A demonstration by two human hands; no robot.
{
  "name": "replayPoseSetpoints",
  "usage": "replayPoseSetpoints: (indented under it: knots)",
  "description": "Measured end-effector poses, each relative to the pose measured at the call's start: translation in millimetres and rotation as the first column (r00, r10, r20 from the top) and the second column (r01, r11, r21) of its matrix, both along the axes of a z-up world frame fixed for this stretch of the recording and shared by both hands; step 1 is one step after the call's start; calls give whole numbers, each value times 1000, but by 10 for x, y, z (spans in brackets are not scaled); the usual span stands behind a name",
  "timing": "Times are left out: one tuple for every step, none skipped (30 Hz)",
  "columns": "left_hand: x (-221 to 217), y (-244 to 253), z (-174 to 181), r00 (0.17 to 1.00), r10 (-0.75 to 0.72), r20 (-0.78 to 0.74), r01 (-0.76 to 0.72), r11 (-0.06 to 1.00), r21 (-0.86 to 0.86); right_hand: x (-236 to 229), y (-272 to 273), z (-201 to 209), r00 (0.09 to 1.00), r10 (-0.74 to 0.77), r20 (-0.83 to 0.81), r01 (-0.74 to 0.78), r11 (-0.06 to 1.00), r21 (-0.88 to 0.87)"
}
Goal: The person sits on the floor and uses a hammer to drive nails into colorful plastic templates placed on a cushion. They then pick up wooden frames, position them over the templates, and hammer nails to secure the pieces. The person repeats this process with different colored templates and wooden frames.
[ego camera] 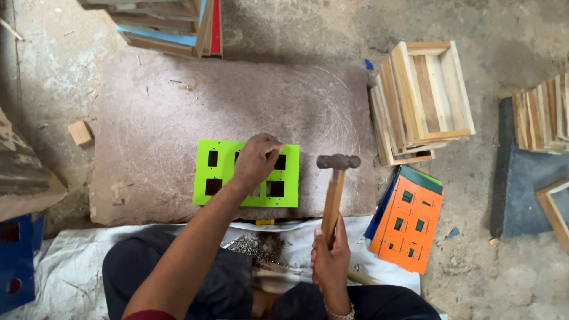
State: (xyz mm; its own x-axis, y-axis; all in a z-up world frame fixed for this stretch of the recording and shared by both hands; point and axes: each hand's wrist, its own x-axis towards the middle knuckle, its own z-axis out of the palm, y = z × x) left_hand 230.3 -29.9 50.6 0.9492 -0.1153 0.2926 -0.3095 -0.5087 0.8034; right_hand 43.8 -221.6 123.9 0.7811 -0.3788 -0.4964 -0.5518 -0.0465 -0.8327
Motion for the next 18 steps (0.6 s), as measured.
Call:
replayPoseSetpoints:
  knots:
    - [-40, 0, -30, 1000, 4, 26, -4, 1000, 0, -41, 33, 27, 993, 69, 98, -64, 996, -62]
    - [-81, 0, -57, 999, 8, 53, -8, 1000, -1, -66, 57, 62, 971, 144, 191, -121, 984, -129]
    - [-90, 5, -66, 996, 10, 89, -9, 1000, -18, -60, 82, 103, 897, 301, 323, -162, 904, -395]
    - [-98, 11, -61, 992, 13, 124, -9, 999, -35, -43, 105, 151, 786, 478, 393, -146, 761, -632]
    - [-69, 25, -37, 985, 18, 169, -10, 999, -50, 25, 134, 188, 642, 654, 401, -72, 571, -818]
    - [-41, 21, -5, 996, 17, 82, -9, 996, -93, 103, 157, 222, 805, 551, 219, -231, 631, -740]
    - [-54, 10, 18, 1000, 10, -12, -11, 991, -135, 150, 178, 249, 893, 449, -14, -363, 702, -613]
    - [-67, 4, 38, 994, -3, -106, -16, 984, -177, 184, 200, 266, 894, 360, -265, -445, 777, -446]
    - [-81, 3, 55, 993, -4, -120, -20, 981, -193, 200, 230, 272, 898, 433, -75, -402, 739, -541]
    - [-92, 6, 69, 991, -5, -133, -23, 978, -209, 217, 262, 265, 855, 508, 110, -338, 704, -624]
    - [-88, 13, 82, 989, -4, -146, -29, 974, -225, 237, 288, 252, 765, 580, 280, -258, 675, -692]
    - [-81, 22, 92, 988, -3, -151, -32, 973, -228, 254, 308, 234, 761, 582, 286, -245, 667, -704]
    - [-103, 36, 94, 987, 0, -161, -37, 972, -231, 250, 321, 214, 758, 585, 289, -236, 659, -715]
    - [-122, 44, 95, 985, 2, -171, -43, 971, -234, 244, 322, 194, 754, 589, 292, -228, 650, -725]
    - [-116, 46, 102, 988, -1, -156, -36, 971, -234, 250, 320, 174, 779, 579, 240, -251, 639, -727]
    - [-108, 44, 111, 990, -5, -142, -29, 972, -234, 258, 311, 158, 801, 568, 188, -275, 628, -728]
    - [-86, 39, 125, 992, -8, -123, -21, 972, -234, 276, 300, 147, 820, 556, 138, -296, 618, -729]
    - [-64, 33, 138, 990, -12, -143, -23, 970, -240, 293, 290, 137, 819, 554, 151, -283, 618, -733]
